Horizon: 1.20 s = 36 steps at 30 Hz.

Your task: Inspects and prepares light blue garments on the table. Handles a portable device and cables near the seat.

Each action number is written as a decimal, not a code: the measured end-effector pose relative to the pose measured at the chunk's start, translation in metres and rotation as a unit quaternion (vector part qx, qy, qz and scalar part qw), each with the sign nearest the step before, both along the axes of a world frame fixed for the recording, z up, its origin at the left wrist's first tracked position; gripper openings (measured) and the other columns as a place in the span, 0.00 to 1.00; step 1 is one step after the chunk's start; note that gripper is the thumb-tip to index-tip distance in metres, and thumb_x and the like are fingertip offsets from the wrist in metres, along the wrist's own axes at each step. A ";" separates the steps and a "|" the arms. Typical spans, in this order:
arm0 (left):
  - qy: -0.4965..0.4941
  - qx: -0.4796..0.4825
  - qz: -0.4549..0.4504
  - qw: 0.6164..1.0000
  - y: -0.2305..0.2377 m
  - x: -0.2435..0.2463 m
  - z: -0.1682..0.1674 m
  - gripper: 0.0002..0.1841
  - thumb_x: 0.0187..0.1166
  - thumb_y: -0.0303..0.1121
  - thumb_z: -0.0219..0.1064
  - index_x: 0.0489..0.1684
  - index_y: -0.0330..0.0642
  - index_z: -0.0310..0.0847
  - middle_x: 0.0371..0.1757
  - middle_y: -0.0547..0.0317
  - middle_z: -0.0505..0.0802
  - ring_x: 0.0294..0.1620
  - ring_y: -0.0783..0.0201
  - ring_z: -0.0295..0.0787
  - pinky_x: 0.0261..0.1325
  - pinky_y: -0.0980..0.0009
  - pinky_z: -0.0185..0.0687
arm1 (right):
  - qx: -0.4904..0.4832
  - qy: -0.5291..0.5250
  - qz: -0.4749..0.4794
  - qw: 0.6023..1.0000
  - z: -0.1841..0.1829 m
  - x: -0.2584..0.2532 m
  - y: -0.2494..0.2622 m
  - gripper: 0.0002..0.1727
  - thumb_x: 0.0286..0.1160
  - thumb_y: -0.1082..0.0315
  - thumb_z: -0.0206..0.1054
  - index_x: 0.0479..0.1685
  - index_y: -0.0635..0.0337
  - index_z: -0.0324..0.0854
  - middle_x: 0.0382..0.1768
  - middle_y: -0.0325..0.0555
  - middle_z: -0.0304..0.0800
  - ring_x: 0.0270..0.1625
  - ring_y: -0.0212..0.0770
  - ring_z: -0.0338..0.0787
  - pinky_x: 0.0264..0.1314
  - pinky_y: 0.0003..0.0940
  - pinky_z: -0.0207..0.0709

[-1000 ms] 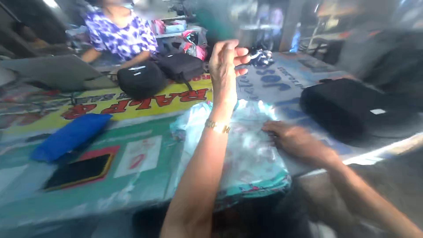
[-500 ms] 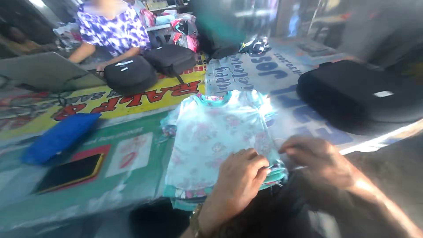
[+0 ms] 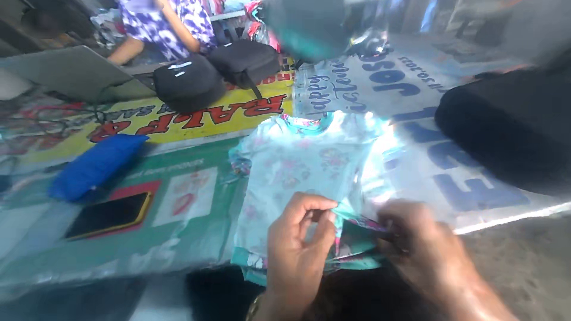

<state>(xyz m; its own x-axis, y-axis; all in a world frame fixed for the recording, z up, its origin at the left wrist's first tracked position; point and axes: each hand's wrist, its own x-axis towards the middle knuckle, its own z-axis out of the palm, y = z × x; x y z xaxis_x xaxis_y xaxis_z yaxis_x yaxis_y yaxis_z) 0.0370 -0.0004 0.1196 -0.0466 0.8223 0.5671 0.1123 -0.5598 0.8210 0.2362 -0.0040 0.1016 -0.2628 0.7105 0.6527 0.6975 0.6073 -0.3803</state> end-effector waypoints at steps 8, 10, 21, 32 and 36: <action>0.433 0.200 0.006 0.879 -0.024 -0.049 -0.029 0.06 0.86 0.34 0.60 0.39 0.50 0.82 0.54 0.61 0.93 0.59 0.62 0.87 0.62 0.67 0.79 | 0.014 -0.180 0.075 0.981 -0.009 0.025 -0.015 0.10 0.86 0.65 0.57 0.44 0.52 0.84 0.42 0.47 0.91 0.27 0.42 0.87 0.18 0.33 0.74; 0.463 0.191 -0.031 0.865 -0.024 -0.054 -0.035 0.06 0.85 0.34 0.59 0.39 0.51 0.81 0.58 0.62 0.93 0.61 0.63 0.87 0.63 0.65 0.77 | -0.030 -0.156 0.110 0.981 -0.008 0.031 -0.013 0.12 0.89 0.59 0.56 0.46 0.50 0.85 0.44 0.45 0.90 0.31 0.38 0.88 0.22 0.29 0.76; 0.462 0.110 0.083 0.876 -0.018 -0.005 -0.038 0.12 0.85 0.49 0.62 0.43 0.59 0.91 0.32 0.63 0.86 0.33 0.62 0.82 0.51 0.56 0.69 | -0.297 0.327 0.259 0.859 0.000 -0.002 0.001 0.16 0.93 0.56 0.54 0.48 0.56 0.83 0.33 0.28 0.86 0.26 0.16 0.78 0.25 0.11 0.72; 0.357 0.205 0.100 0.906 -0.029 -0.017 -0.062 0.07 0.82 0.37 0.68 0.51 0.57 0.89 0.39 0.67 0.92 0.46 0.69 0.87 0.71 0.55 0.65 | -0.111 -0.063 0.117 0.985 -0.017 0.029 -0.008 0.09 0.81 0.58 0.62 0.42 0.51 0.84 0.37 0.40 0.86 0.32 0.30 0.84 0.25 0.24 0.74; 0.358 0.225 0.097 0.901 -0.033 -0.016 -0.059 0.06 0.84 0.38 0.67 0.51 0.55 0.88 0.44 0.67 0.94 0.51 0.70 0.89 0.79 0.51 0.62 | -0.129 -0.045 0.133 0.982 -0.017 0.033 -0.007 0.10 0.81 0.58 0.63 0.42 0.52 0.84 0.37 0.39 0.85 0.32 0.28 0.83 0.27 0.22 0.74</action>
